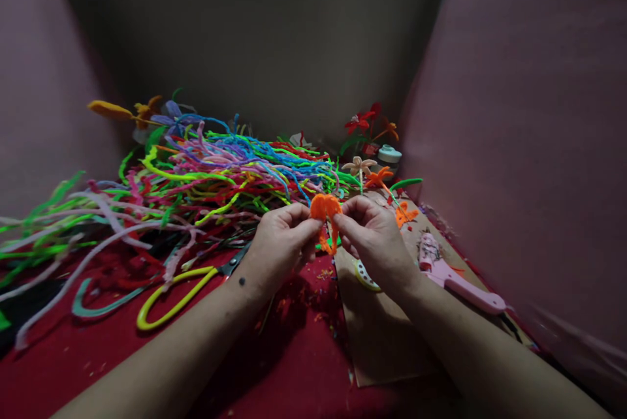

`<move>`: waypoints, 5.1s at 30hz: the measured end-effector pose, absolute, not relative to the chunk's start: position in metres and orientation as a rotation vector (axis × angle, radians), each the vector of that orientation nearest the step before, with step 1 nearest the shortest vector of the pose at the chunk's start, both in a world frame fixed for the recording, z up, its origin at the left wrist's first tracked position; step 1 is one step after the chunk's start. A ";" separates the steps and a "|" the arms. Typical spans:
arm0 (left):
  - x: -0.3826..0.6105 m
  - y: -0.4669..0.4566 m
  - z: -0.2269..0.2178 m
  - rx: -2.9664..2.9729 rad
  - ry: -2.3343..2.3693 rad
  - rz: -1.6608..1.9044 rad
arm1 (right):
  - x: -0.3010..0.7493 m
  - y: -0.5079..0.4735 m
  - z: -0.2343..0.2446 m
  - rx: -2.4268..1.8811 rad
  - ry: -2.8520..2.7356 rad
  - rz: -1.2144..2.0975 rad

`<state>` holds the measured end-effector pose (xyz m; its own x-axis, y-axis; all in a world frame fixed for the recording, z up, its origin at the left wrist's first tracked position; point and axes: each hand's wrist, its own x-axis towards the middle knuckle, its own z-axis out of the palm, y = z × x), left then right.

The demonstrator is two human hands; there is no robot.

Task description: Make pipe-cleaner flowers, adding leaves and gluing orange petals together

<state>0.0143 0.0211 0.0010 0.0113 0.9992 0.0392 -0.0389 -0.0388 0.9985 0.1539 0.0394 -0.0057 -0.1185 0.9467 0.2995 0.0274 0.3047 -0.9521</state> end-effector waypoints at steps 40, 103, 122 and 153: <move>0.014 0.020 -0.002 1.297 1.190 1.243 | 0.153 0.039 -0.012 -0.964 -1.498 1.056; -0.010 0.023 0.001 2.673 1.286 1.391 | 0.166 0.038 -0.016 -1.079 -1.864 0.852; -0.006 0.015 0.007 2.628 1.367 1.464 | 0.163 0.048 -0.015 -0.733 -1.157 1.721; -0.008 0.020 0.008 2.720 1.327 1.314 | 0.172 0.071 -0.005 -0.890 -1.569 1.846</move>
<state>-0.0085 0.0196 0.0075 0.3633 0.5965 0.7157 0.7217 -0.6660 0.1887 0.1719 0.0711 -0.0053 -0.6274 0.7674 -0.1324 0.0072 -0.1643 -0.9864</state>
